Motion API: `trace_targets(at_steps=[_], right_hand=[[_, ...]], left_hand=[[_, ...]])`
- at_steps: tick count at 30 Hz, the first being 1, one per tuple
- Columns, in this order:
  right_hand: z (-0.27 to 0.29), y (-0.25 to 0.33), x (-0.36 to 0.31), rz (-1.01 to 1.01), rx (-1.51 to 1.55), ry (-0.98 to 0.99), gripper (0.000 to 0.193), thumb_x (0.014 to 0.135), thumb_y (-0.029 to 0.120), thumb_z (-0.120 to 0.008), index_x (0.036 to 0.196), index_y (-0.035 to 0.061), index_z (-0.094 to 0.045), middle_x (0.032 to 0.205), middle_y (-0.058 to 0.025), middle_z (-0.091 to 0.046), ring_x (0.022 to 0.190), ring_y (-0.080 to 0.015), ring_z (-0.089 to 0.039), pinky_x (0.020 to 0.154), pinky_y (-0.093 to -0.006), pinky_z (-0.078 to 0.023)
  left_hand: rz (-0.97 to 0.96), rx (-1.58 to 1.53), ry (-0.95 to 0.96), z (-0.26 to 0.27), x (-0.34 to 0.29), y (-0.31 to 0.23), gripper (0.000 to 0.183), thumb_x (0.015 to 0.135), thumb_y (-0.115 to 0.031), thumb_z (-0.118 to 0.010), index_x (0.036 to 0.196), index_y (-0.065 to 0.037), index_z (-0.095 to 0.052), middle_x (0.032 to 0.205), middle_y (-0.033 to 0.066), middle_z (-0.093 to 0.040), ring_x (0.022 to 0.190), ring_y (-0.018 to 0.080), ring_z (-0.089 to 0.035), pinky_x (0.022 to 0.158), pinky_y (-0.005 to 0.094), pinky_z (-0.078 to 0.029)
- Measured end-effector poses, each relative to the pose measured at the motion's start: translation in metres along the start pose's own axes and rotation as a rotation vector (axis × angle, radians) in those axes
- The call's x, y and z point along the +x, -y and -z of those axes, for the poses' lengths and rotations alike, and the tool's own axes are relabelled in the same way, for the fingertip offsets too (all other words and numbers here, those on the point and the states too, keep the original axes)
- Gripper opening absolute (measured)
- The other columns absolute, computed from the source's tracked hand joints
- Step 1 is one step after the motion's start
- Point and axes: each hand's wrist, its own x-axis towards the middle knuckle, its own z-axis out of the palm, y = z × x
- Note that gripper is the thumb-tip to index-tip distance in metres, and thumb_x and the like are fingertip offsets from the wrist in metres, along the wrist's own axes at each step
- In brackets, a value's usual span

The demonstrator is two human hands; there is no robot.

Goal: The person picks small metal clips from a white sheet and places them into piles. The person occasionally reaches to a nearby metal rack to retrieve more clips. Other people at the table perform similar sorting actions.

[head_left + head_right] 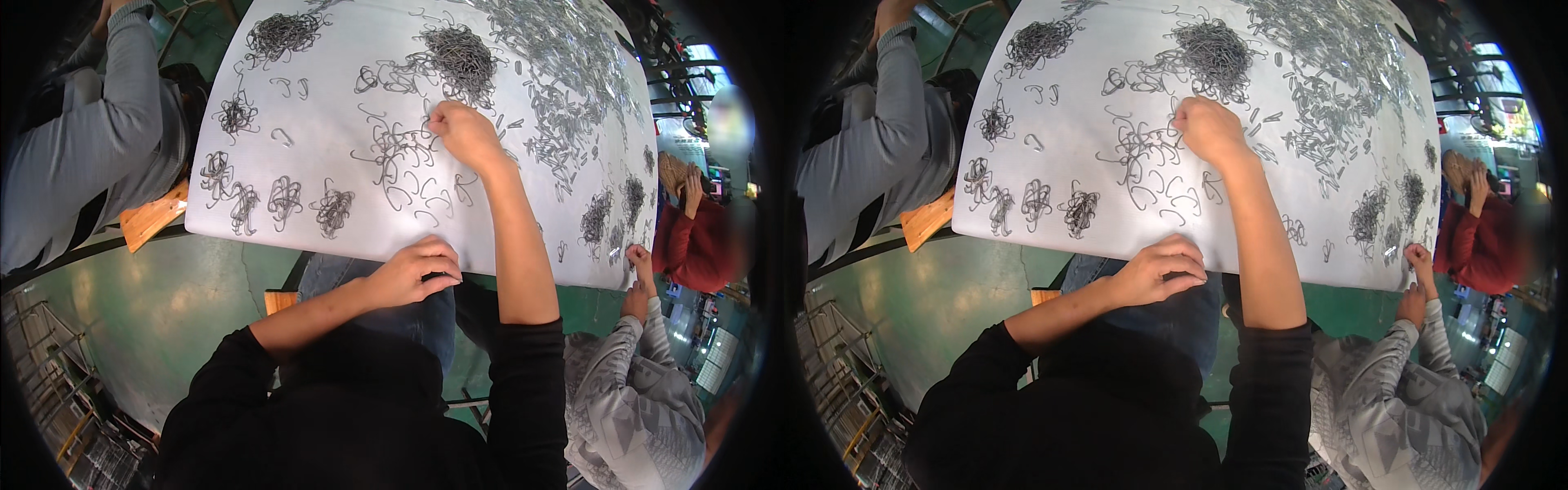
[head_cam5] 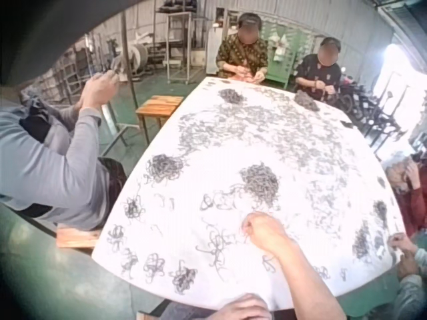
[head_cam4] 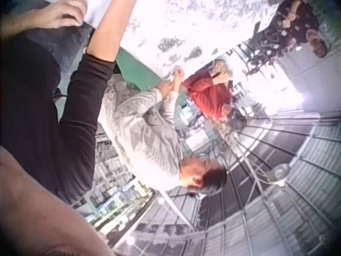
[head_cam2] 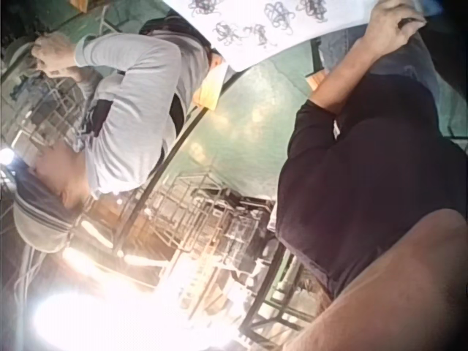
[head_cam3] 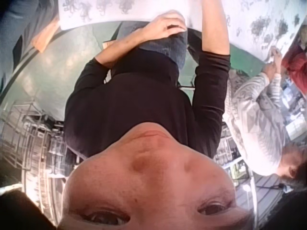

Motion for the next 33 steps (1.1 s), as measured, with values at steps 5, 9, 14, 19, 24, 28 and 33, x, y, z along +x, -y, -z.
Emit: trace_targets(at_steps=[5,9,14,19,24,28,33], right_hand=[[0.014,-0.021,-0.044,-0.348,0.979,0.148,0.012,0.089,0.017,-0.068,0.09,0.0053,-0.062,0.082,0.0006,-0.062,0.071,-0.0074,-0.052,0.063,-0.0244,-0.042],[0.009,-0.017,-0.12,-0.347,1.321,-0.085,0.011,0.088,0.007,-0.067,0.095,0.0047,-0.059,0.085,-0.0034,-0.063,0.072,-0.0099,-0.055,0.062,-0.0233,-0.042],[-0.007,0.028,-0.229,-0.357,1.305,-0.531,0.024,0.086,0.0,-0.068,0.105,0.0022,-0.052,0.088,-0.0087,-0.064,0.072,-0.0141,-0.062,0.06,-0.025,-0.049],[-0.03,0.057,-0.276,-0.444,1.296,-0.764,0.026,0.087,-0.005,-0.065,0.105,0.0019,-0.049,0.092,-0.0113,-0.064,0.072,-0.0152,-0.065,0.062,-0.0266,-0.056],[-0.038,0.056,-0.28,-0.451,1.281,-0.895,0.023,0.088,-0.006,-0.064,0.101,0.0039,-0.048,0.091,-0.0105,-0.063,0.072,-0.0146,-0.066,0.064,-0.0265,-0.057],[-0.039,0.06,-0.28,-0.434,1.254,-1.006,0.023,0.088,-0.007,-0.063,0.098,0.004,-0.046,0.093,-0.0114,-0.062,0.072,-0.0144,-0.065,0.066,-0.0274,-0.058],[-0.044,0.063,-0.279,-0.437,1.201,-1.103,0.024,0.088,-0.008,-0.062,0.097,0.0035,-0.043,0.096,-0.0127,-0.061,0.074,-0.0147,-0.065,0.068,-0.0269,-0.057]], left_hand=[[0.061,0.037,-0.01,-0.004,-0.001,-0.01,0.013,0.077,-0.003,-0.075,0.089,-0.006,-0.07,0.092,0.0045,-0.064,0.089,0.0219,-0.059,0.077,0.0331,-0.049],[0.042,0.091,-0.047,-0.012,0.001,-0.016,0.009,0.079,-0.008,-0.074,0.086,-0.007,-0.07,0.084,0.004,-0.066,0.081,0.0237,-0.058,0.075,0.0341,-0.048],[0.039,0.143,-0.053,-0.021,0.0,-0.023,0.011,0.077,-0.005,-0.074,0.087,-0.006,-0.069,0.084,0.0052,-0.066,0.08,0.0234,-0.059,0.072,0.0332,-0.049],[0.081,0.172,-0.038,-0.028,0.0,-0.032,0.014,0.078,-0.004,-0.073,0.091,-0.006,-0.071,0.086,0.005,-0.067,0.082,0.0223,-0.059,0.071,0.0332,-0.049],[0.076,0.216,-0.041,-0.038,0.006,-0.039,0.014,0.078,-0.005,-0.074,0.092,-0.007,-0.072,0.087,0.0054,-0.069,0.082,0.0219,-0.06,0.071,0.0334,-0.05],[0.137,0.249,-0.075,-0.046,0.007,-0.042,0.01,0.078,-0.004,-0.074,0.089,-0.006,-0.073,0.087,0.0059,-0.071,0.083,0.021,-0.063,0.075,0.0317,-0.05],[0.057,0.29,-0.092,-0.052,0.01,-0.039,0.015,0.075,-0.005,-0.074,0.09,-0.008,-0.073,0.085,0.0048,-0.069,0.079,0.022,-0.062,0.072,0.0329,-0.05]])
